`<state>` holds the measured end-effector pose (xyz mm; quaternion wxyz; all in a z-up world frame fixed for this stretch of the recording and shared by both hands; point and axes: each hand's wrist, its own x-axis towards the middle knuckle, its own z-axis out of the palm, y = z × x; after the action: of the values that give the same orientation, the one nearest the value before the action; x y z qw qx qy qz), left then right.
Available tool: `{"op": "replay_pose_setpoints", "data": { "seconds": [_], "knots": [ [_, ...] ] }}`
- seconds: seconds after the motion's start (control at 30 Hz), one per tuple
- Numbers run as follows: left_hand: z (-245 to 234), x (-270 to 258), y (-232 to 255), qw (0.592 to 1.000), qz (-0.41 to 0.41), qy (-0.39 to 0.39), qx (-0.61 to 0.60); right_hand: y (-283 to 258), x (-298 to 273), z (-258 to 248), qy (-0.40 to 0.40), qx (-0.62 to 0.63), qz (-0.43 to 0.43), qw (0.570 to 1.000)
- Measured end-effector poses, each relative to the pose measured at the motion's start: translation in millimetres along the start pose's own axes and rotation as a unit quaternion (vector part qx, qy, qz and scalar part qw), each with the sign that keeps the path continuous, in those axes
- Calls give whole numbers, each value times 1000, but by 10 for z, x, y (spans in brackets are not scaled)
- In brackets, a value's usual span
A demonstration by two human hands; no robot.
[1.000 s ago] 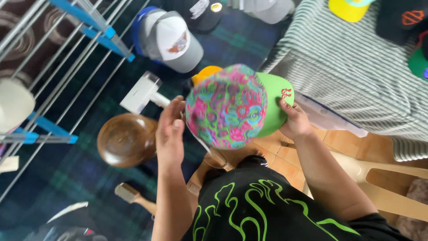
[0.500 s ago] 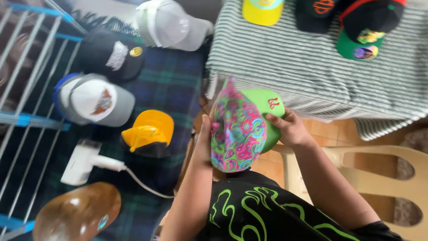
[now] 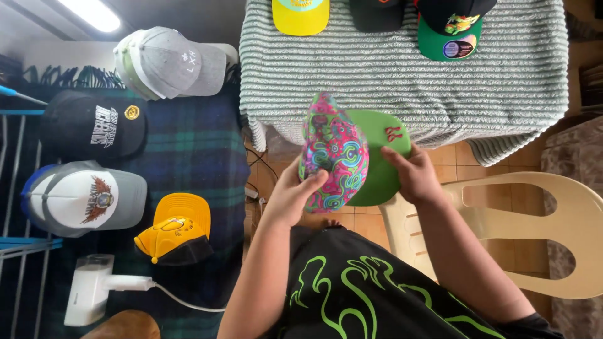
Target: Cleaning and steaming baseball caps to restore their shape and remove lint using a brush and a handheld steamer.
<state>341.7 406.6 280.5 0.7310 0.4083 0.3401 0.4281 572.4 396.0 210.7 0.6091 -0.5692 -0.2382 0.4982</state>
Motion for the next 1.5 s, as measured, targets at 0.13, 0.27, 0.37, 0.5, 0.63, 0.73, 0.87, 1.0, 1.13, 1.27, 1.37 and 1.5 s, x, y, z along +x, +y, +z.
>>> {"op": "replay_pose_setpoints", "data": {
  "seconds": [0.13, 0.27, 0.37, 0.5, 0.63, 0.73, 0.87, 1.0, 1.13, 1.27, 1.37, 1.5],
  "knots": [
    [-83, 204, -113, 989, -50, 8, -139, -182, 98, 280, -14, -68, 24, 997],
    [-530, 591, -63, 994, -71, 58, 56, -121, 467, 312, 5, -112, 16, 994],
    [-749, 959, 140, 958, -105, 97, 249, -102, 719, 382, 9, -192, 6, 981],
    [-650, 1356, 672, 962, -129, -27, 240, -98, 1068, 473, -17, -324, 2, 946],
    [-859, 1850, 424, 988, -135, -74, -8, -339, 1187, 843, 3, -295, 4, 956],
    [-1147, 2275, -12, 977, -115, -48, -176, -353, 1230, 787, 93, -177, -8, 980],
    [-1013, 2851, -106, 945, -132, -174, -245, -343, 1298, 501, 177, -62, -16, 982],
    [-500, 3156, -18, 942, -186, -277, -28, -271, 1361, 202, 251, 36, -6, 967],
    [118, 3368, 12, 928, -261, -267, 12, -179, 1585, -62, 299, 91, -8, 950],
    [638, 3934, -176, 925, -218, -310, 39, -96, 2033, -466, 311, 154, -25, 937],
    [1034, 4356, -300, 919, -199, -338, 44, -47, 2401, -870, 283, 170, -30, 943],
    [1455, 5165, -835, 911, -153, -372, 89, 118, 3021, -1564, 241, 224, -19, 944]
  ]
}}
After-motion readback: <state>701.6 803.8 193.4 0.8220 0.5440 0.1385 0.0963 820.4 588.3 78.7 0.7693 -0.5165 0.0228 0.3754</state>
